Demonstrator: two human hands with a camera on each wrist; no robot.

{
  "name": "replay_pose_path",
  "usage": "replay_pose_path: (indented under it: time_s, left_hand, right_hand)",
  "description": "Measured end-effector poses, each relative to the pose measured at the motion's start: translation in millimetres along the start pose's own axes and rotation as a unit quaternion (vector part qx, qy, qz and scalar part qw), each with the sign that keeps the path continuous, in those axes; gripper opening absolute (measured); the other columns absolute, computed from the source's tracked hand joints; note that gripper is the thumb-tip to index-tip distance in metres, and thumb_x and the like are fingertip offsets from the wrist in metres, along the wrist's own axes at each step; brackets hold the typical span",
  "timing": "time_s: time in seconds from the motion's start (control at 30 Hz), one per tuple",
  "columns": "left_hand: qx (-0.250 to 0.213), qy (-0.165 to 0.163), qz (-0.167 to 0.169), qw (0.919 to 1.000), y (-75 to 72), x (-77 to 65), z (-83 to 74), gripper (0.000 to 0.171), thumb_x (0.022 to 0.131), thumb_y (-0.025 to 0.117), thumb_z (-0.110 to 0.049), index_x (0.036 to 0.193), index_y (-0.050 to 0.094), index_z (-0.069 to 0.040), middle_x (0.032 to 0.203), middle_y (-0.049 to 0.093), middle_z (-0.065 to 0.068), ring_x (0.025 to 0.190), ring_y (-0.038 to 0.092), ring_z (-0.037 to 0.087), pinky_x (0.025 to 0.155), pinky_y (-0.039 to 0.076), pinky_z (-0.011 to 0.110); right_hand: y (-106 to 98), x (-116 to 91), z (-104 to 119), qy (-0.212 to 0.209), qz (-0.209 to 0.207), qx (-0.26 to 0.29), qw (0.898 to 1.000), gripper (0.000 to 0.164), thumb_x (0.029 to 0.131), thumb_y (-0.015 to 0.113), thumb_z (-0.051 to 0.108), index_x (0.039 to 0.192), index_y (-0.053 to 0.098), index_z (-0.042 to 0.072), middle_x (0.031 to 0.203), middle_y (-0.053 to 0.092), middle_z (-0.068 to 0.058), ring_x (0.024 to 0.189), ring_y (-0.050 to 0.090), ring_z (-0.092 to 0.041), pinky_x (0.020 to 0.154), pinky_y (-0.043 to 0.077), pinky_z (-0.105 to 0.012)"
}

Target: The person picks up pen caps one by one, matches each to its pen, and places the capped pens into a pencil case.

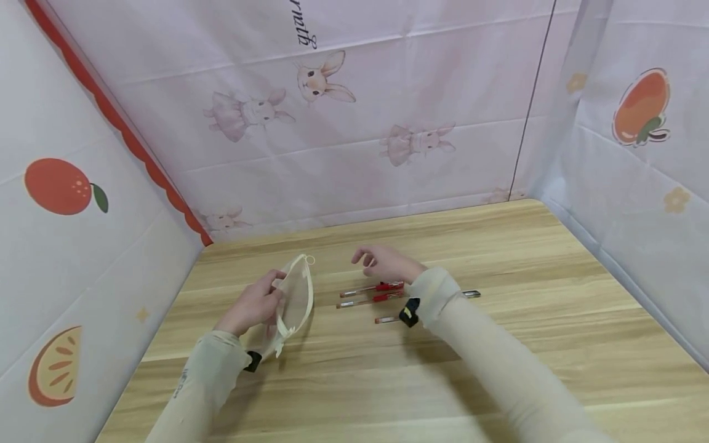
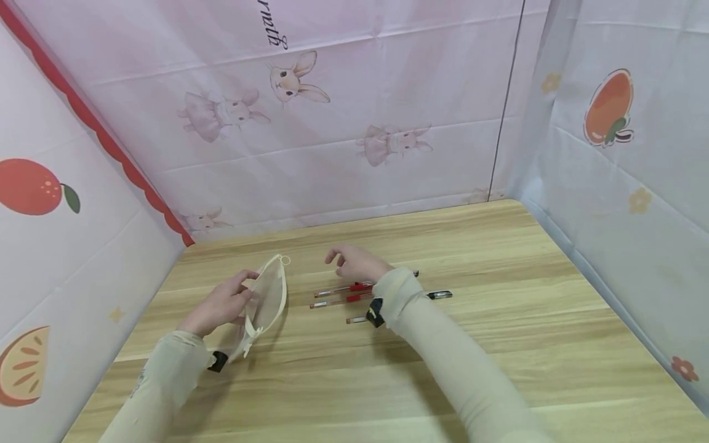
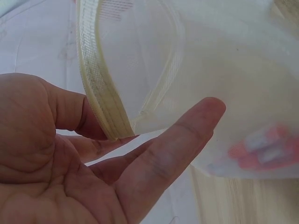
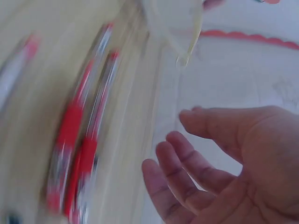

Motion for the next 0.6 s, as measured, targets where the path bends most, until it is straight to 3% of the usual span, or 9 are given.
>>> replay_pose_path:
  time_s: [0.37,0.6]
  left_hand:
    - [0.007,0.002,0.0,1.0,1.1,-0.1,1.4,0.05,0.106,0.043,-0.01,0.155,0.041,-0.006,0.125,0.067,0.029,0.07,0.069,0.026,0.073,0.061,0.038]
    - [-0.01,-0.004,0.006,0.9999,2.3,-0.2,2.4,0.049,0.106,0.044,-0.009,0.155,0.041,-0.007,0.122,0.066,0.029,0.063,0.067,0.032,0.063,0.061,0.051]
  right_hand:
    - [-26,-30,-53,0.045,0.042,-0.061,0.996,0.048,0.097,0.053,-0.012,0.139,0.065,0.007,0.143,0.061,-0.027,0.131,0.06,-0.044,0.11,0.052,-0.056]
    - [-31,-38,-68,0.051,0.047,-0.07,0.995,0.054,0.087,0.057,-0.016,0.135,0.068,0.007,0.136,0.065,-0.024,0.125,0.063,-0.04,0.108,0.054,-0.053]
Point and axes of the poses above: each hand's wrist, its own x-axis towards the middle knuckle, its own y-axis out of the palm, z = x × y, the point moved 7 cm from there along x, towards the middle knuckle
